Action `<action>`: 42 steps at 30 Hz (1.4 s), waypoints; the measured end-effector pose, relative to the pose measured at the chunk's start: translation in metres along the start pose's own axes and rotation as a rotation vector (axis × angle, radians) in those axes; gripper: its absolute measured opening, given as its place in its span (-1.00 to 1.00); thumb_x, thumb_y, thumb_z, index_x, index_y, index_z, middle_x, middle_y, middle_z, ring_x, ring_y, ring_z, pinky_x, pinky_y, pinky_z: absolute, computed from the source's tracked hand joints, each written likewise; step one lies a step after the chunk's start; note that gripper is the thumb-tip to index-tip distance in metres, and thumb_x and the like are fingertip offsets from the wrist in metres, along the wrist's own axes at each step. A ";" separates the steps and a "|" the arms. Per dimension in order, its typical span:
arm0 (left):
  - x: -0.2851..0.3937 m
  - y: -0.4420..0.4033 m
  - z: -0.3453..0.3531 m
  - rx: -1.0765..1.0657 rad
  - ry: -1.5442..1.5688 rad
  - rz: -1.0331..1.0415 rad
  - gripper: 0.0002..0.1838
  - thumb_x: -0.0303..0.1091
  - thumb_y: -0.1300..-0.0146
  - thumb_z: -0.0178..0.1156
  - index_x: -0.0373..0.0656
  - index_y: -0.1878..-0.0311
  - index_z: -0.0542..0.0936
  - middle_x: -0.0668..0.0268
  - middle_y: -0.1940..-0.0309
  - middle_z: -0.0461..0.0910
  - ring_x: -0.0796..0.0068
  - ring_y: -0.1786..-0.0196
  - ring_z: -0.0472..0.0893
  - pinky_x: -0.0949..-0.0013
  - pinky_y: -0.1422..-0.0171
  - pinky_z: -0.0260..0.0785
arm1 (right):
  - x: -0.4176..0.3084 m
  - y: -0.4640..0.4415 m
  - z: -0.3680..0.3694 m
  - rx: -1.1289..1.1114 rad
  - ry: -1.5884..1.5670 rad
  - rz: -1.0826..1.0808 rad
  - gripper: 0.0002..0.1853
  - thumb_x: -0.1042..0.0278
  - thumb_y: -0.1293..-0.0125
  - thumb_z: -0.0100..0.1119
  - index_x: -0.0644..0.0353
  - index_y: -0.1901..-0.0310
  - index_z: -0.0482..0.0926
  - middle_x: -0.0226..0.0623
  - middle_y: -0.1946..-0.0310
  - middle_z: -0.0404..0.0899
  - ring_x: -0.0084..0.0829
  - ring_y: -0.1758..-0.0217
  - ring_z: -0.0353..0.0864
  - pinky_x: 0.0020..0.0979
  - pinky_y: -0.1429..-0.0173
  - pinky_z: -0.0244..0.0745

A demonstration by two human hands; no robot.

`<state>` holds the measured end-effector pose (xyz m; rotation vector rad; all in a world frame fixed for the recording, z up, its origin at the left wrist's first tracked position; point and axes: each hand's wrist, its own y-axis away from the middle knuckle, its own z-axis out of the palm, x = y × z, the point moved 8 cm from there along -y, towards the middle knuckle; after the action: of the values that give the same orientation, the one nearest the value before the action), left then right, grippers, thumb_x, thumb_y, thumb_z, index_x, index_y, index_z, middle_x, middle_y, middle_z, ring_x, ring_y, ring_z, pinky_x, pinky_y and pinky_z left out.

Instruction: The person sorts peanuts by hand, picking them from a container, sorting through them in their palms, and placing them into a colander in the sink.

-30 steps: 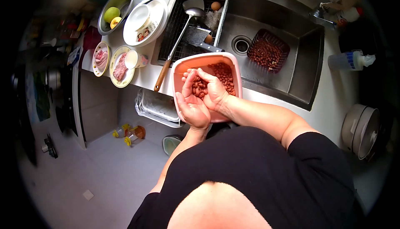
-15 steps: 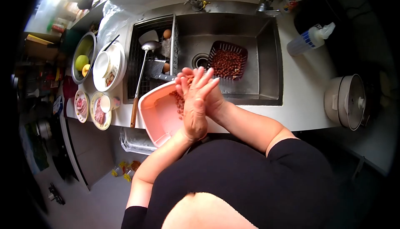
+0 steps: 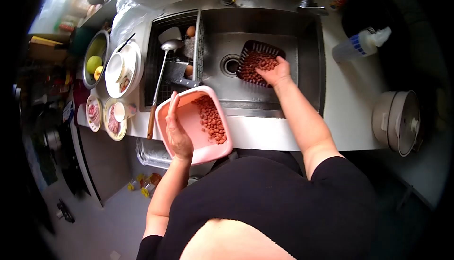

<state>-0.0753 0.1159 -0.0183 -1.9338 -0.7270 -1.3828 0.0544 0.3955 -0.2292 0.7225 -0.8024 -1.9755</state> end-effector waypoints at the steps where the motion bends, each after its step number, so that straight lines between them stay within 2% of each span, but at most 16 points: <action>1: -0.005 0.010 -0.016 0.028 -0.074 -0.050 -0.44 -0.12 -0.48 -0.39 -0.36 -0.28 0.32 0.07 -0.35 0.24 0.19 -0.45 0.13 0.21 -0.51 -0.14 | -0.001 0.003 0.003 -0.010 0.076 0.045 -0.40 0.05 -0.40 -0.23 0.30 -0.33 0.13 0.08 -0.39 0.08 0.13 -0.48 -0.07 0.17 -0.47 -0.20; 3: -0.010 0.029 -0.039 0.065 -0.163 -0.103 -0.45 -0.13 -0.48 -0.38 -0.37 -0.28 0.32 0.07 -0.34 0.26 0.19 -0.44 0.16 0.21 -0.50 -0.08 | -0.001 -0.004 -0.001 -0.036 0.161 0.109 -0.31 0.01 -0.38 -0.18 0.25 -0.40 -0.02 0.08 -0.45 -0.14 0.14 -0.52 -0.26 0.18 -0.48 -0.34; 4: -0.007 0.039 -0.050 0.101 -0.290 -0.085 -0.50 -0.19 -0.46 -0.29 -0.34 -0.28 0.33 0.05 -0.34 0.25 0.17 -0.43 0.16 0.19 -0.49 -0.07 | 0.000 -0.005 -0.003 0.012 0.214 0.107 -0.36 0.01 -0.37 -0.12 0.25 -0.34 0.09 0.09 -0.45 -0.14 0.15 -0.51 -0.25 0.19 -0.47 -0.31; 5: -0.005 0.049 -0.061 0.133 -0.416 -0.068 -0.54 -0.25 -0.44 -0.20 -0.31 -0.28 0.34 0.04 -0.34 0.24 0.16 -0.43 0.16 0.17 -0.49 -0.05 | -0.002 -0.004 -0.007 0.065 0.396 0.079 -0.29 0.02 -0.38 -0.13 0.22 -0.42 -0.06 0.03 -0.43 -0.03 0.08 -0.51 -0.14 0.17 -0.45 -0.17; 7: -0.008 0.070 -0.077 0.178 -0.487 -0.085 -0.52 -0.33 -0.37 -0.02 -0.26 -0.31 0.30 0.04 -0.35 0.22 0.16 -0.43 0.17 0.17 -0.47 -0.03 | 0.001 0.021 0.012 0.047 0.483 -0.121 -0.45 0.16 -0.40 -0.09 0.25 -0.33 0.15 0.02 -0.28 0.25 -0.07 -0.37 0.24 -0.07 -0.34 0.25; 8: -0.019 0.083 -0.089 0.263 -0.450 -0.195 -0.48 -0.33 -0.34 0.03 -0.26 -0.33 0.27 0.05 -0.35 0.22 0.17 -0.41 0.19 0.17 -0.46 -0.01 | 0.012 0.036 0.019 0.046 0.490 -0.112 -0.45 0.16 -0.40 -0.09 0.25 -0.33 0.15 0.02 -0.28 0.25 -0.07 -0.37 0.24 -0.07 -0.34 0.25; 11: -0.070 0.131 -0.107 0.414 -0.176 -0.578 -0.41 -0.37 -0.27 0.17 -0.29 -0.32 0.24 0.12 -0.24 0.33 0.32 -0.27 0.35 0.25 -0.32 0.21 | 0.044 0.115 0.102 -0.434 0.900 -0.520 -0.79 0.44 -0.42 -0.16 0.22 0.07 0.51 -0.33 0.19 0.57 -0.55 0.19 0.57 -0.54 0.07 0.47; 14: -0.093 0.149 -0.087 0.365 0.210 -0.689 -0.44 -0.33 -0.26 0.23 -0.30 -0.26 0.29 0.14 -0.09 0.46 0.41 -0.13 0.47 0.38 -0.24 0.30 | 0.121 0.183 0.155 -1.054 1.448 -0.479 -0.87 0.49 -0.35 -0.01 0.25 0.15 0.53 -0.27 0.20 0.57 -0.47 0.12 0.58 -0.46 0.00 0.46; 16: -0.098 0.151 -0.076 0.317 0.217 -0.780 -0.47 -0.46 -0.18 0.12 -0.31 -0.24 0.29 0.17 -0.03 0.47 0.44 -0.04 0.49 0.43 -0.15 0.32 | 0.172 0.197 0.155 -1.453 1.849 -0.792 -0.85 0.34 -0.26 0.07 0.15 0.18 0.55 -0.25 0.28 0.54 -0.25 0.13 0.55 -0.27 0.05 0.49; 19: -0.088 0.139 -0.065 0.323 0.248 -0.814 -0.40 -0.55 -0.03 -0.06 -0.32 -0.25 0.30 0.22 0.02 0.48 0.48 0.08 0.49 0.47 -0.05 0.34 | 0.224 0.166 0.125 -1.660 2.579 -1.075 -0.76 0.28 -0.23 0.07 0.24 0.16 0.51 -0.22 0.22 0.52 -0.27 0.12 0.54 -0.30 0.15 0.52; 22: -0.062 0.123 -0.074 0.445 0.350 -0.649 -0.37 -0.60 -0.02 -0.11 -0.35 -0.28 0.29 0.22 -0.02 0.47 0.45 0.03 0.49 0.44 -0.12 0.33 | 0.234 0.164 0.126 -1.810 2.766 -1.077 -0.72 0.32 -0.25 -0.02 0.36 0.14 0.47 -0.12 0.17 0.51 -0.26 0.08 0.55 -0.33 0.20 0.56; 27: -0.039 0.102 -0.088 0.436 0.257 -0.548 -0.36 -0.63 -0.01 -0.18 -0.41 -0.28 0.30 0.14 -0.13 0.44 0.39 -0.14 0.45 0.41 -0.26 0.26 | 0.235 0.158 0.117 -1.797 2.788 -1.035 -0.74 0.28 -0.25 0.02 0.32 0.17 0.41 -0.10 0.28 0.50 -0.23 0.25 0.62 -0.29 0.34 0.56; 29: -0.037 0.097 -0.092 0.398 0.196 -0.547 -0.36 -0.64 0.00 -0.18 -0.41 -0.28 0.29 0.14 -0.14 0.44 0.38 -0.15 0.45 0.40 -0.28 0.25 | 0.231 0.155 0.110 -1.683 2.870 -0.751 -0.66 0.14 -0.28 0.05 0.29 0.15 0.37 -0.08 0.29 0.50 -0.18 0.29 0.62 -0.28 0.32 0.56; 34: -0.029 0.085 -0.085 0.411 0.403 -0.516 -0.38 -0.62 -0.11 -0.07 -0.31 -0.33 0.25 0.13 -0.23 0.35 0.35 -0.24 0.38 0.34 -0.35 0.17 | 0.233 0.177 0.087 -1.646 2.486 -0.740 -0.53 -0.04 -0.23 0.12 0.22 0.09 0.37 -0.05 0.31 0.50 -0.10 0.33 0.60 -0.17 0.31 0.52; 39: -0.013 0.069 -0.076 0.411 0.550 -0.523 -0.48 -0.50 -0.31 0.00 -0.18 -0.35 0.25 0.16 -0.28 0.25 0.34 -0.31 0.30 0.28 -0.39 0.14 | 0.244 0.210 0.074 -1.285 2.313 -0.254 -0.58 -0.02 -0.32 -0.03 0.20 0.04 0.42 0.05 0.23 0.56 0.03 0.22 0.58 -0.06 0.10 0.48; 42: -0.012 0.065 -0.077 0.437 0.507 -0.545 -0.44 -0.53 -0.31 0.00 -0.25 -0.38 0.16 0.14 -0.25 0.34 0.36 -0.26 0.38 0.31 -0.36 0.19 | 0.247 0.214 0.076 -1.175 2.165 -0.193 -0.60 -0.01 -0.32 -0.01 0.22 0.11 0.47 0.07 0.29 0.56 0.06 0.21 0.58 -0.06 0.09 0.47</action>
<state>-0.0762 0.0148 -0.0229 -1.0180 -1.2229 -1.7535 -0.0091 0.1104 -0.0644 1.4177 1.5311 -0.4817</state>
